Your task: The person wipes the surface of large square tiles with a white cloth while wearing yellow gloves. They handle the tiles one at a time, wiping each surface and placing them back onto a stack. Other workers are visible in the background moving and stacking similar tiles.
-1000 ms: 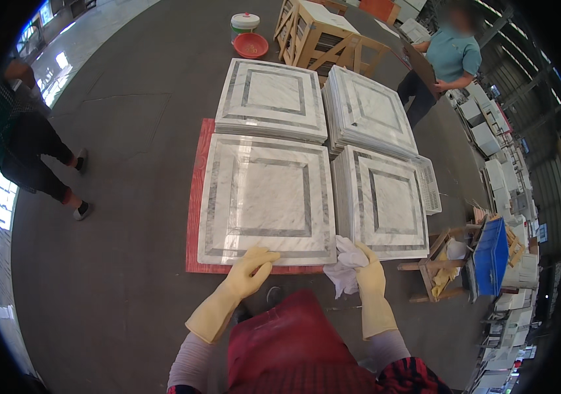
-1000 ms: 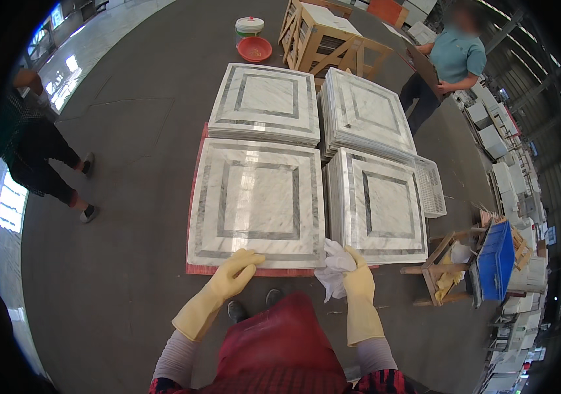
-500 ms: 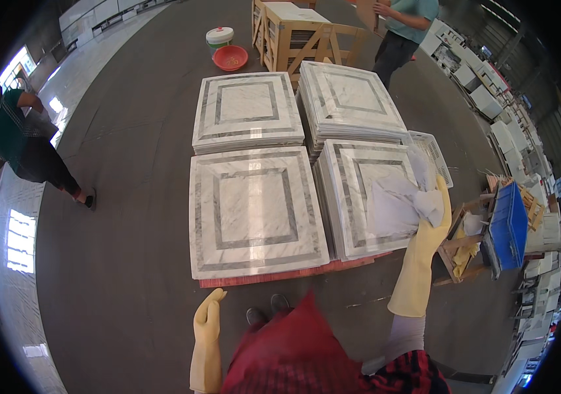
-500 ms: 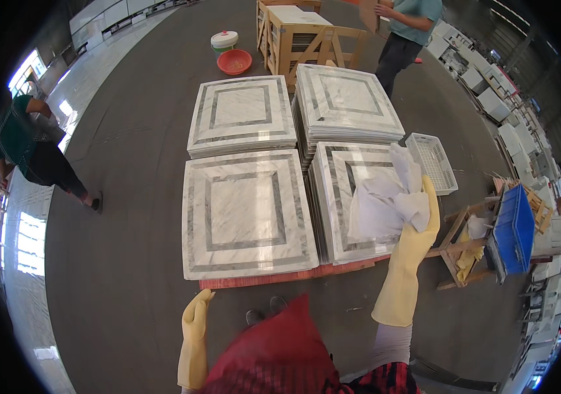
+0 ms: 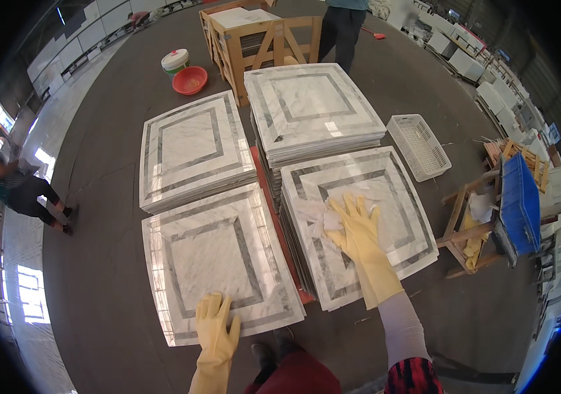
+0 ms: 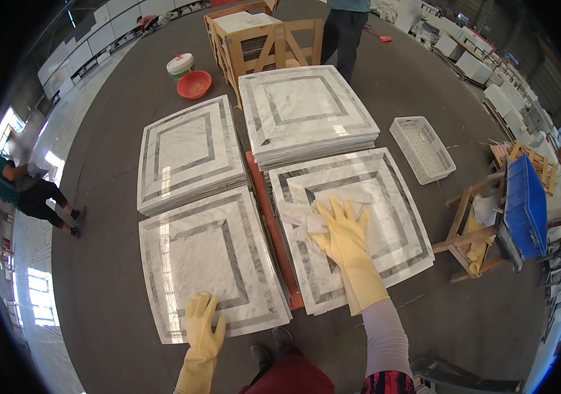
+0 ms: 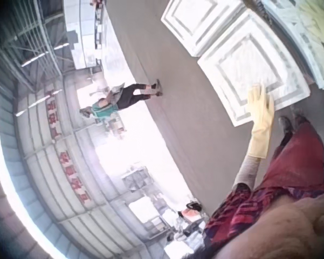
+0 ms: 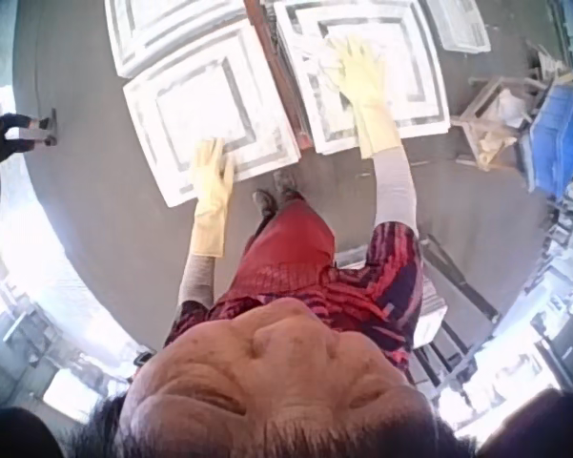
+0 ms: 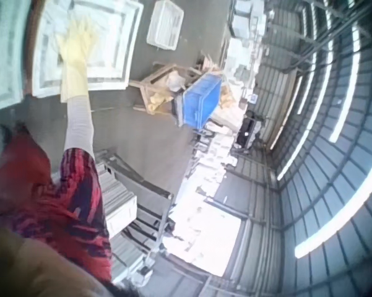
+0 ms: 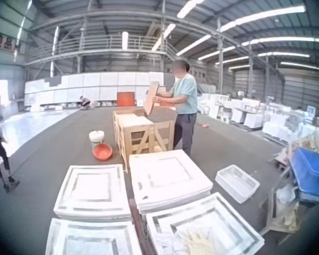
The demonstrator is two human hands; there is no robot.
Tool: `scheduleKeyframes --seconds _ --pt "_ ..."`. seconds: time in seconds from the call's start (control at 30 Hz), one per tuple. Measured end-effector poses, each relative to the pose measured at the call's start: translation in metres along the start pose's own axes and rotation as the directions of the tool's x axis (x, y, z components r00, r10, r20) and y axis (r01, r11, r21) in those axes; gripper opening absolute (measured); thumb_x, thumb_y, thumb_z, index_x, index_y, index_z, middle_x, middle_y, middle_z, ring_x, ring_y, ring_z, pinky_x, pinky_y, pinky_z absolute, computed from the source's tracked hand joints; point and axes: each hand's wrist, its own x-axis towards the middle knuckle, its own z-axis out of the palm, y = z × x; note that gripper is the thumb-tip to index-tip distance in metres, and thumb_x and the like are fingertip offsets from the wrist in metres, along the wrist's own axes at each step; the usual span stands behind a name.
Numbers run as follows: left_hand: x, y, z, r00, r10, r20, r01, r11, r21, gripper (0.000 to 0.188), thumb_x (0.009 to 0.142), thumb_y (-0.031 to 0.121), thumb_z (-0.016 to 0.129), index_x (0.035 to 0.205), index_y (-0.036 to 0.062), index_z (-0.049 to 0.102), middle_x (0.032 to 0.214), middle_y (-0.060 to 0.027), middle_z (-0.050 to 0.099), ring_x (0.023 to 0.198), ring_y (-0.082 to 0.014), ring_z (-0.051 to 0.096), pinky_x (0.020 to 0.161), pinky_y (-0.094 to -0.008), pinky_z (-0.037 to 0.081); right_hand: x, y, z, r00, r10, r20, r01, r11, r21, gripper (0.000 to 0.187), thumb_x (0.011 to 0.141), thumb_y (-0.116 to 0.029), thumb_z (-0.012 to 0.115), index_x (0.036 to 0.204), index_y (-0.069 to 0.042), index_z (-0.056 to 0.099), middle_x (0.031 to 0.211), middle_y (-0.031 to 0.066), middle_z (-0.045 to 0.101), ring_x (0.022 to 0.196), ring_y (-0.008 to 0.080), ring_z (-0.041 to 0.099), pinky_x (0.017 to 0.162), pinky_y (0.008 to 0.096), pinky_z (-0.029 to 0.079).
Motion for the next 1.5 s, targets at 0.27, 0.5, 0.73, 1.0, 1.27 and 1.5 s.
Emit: scheduleKeyframes --seconds 0.27,0.5,0.73,1.0,1.27,1.5 --pt "0.026 0.002 0.041 0.999 -0.005 -0.039 0.016 0.96 0.28 0.061 0.083 0.021 0.08 0.139 0.0002 0.068 0.151 -0.0288 0.056 0.139 -0.0529 0.049 0.119 -0.0645 0.038 0.067 0.124 0.002 0.894 0.37 -0.254 -0.401 0.913 -0.08 0.069 0.104 -0.053 0.065 0.168 -0.03 0.053 0.178 0.0105 0.045 0.163 0.0407 0.039 0.13 0.0699 0.024" --pt "0.037 0.012 0.023 0.999 -0.014 -0.044 0.022 0.981 0.194 0.062 0.083 0.017 0.078 0.14 -0.0017 0.066 0.144 -0.0288 0.057 0.133 -0.0521 0.051 0.114 -0.0639 0.04 -0.06 0.19 0.033 0.802 0.372 -0.467 -0.479 0.868 -0.131 0.064 0.112 -0.05 0.059 0.164 -0.013 0.059 0.175 0.0213 0.048 0.159 0.0474 0.043 0.132 0.0593 0.029" --pt "0.023 -0.006 0.009 0.993 -0.011 -0.118 0.028 0.988 0.151 0.06 0.083 0.024 0.083 0.137 0.0021 0.07 0.142 -0.024 0.059 0.13 -0.0453 0.053 0.11 -0.0581 0.043 -0.097 0.007 0.035 0.927 0.149 -0.345 -0.146 0.989 0.034 0.061 0.106 -0.029 0.071 0.159 0.0 0.06 0.167 0.0242 0.056 0.152 0.0479 0.054 0.129 0.0587 0.037" --pt "0.0 -0.063 0.0 0.967 0.211 -0.144 -0.251 0.889 -0.382 0.038 0.1 0.023 0.076 0.132 0.0049 0.076 0.14 -0.018 0.068 0.136 -0.0389 0.058 0.118 -0.0532 0.043 -0.099 -0.121 0.017 0.742 0.67 -0.017 -0.186 0.23 0.955 0.049 0.099 -0.003 0.071 0.148 0.001 0.067 0.139 0.0195 0.073 0.118 0.029 0.075 0.099 0.0409 0.062" --pt "-0.073 -0.307 -0.216 0.82 -0.014 0.572 0.567 0.164 -0.807 0.037 0.121 0.024 0.052 0.139 0.0059 0.078 0.142 -0.0123 0.077 0.139 -0.0221 0.067 0.123 -0.0348 0.046 -0.131 -0.405 -0.012 0.871 0.491 0.015 0.037 -0.095 0.995 0.054 0.105 -0.028 0.069 0.146 0.007 0.061 0.116 0.0205 0.079 0.091 0.0306 0.079 0.084 0.0414 0.065" --pt "-0.176 -0.558 -0.338 0.269 -0.946 0.179 0.624 0.03 -0.78 0.037 0.103 0.038 0.068 0.121 0.0078 0.083 0.119 -0.0033 0.081 0.122 -0.0197 0.072 0.121 -0.0435 0.046 -0.02 -0.583 -0.022 0.985 0.156 -0.068 0.079 -0.068 0.995 0.098 0.097 -0.06 0.074 0.159 0.012 0.049 0.117 0.0221 0.081 0.098 0.0291 0.081 0.094 0.0378 0.064"
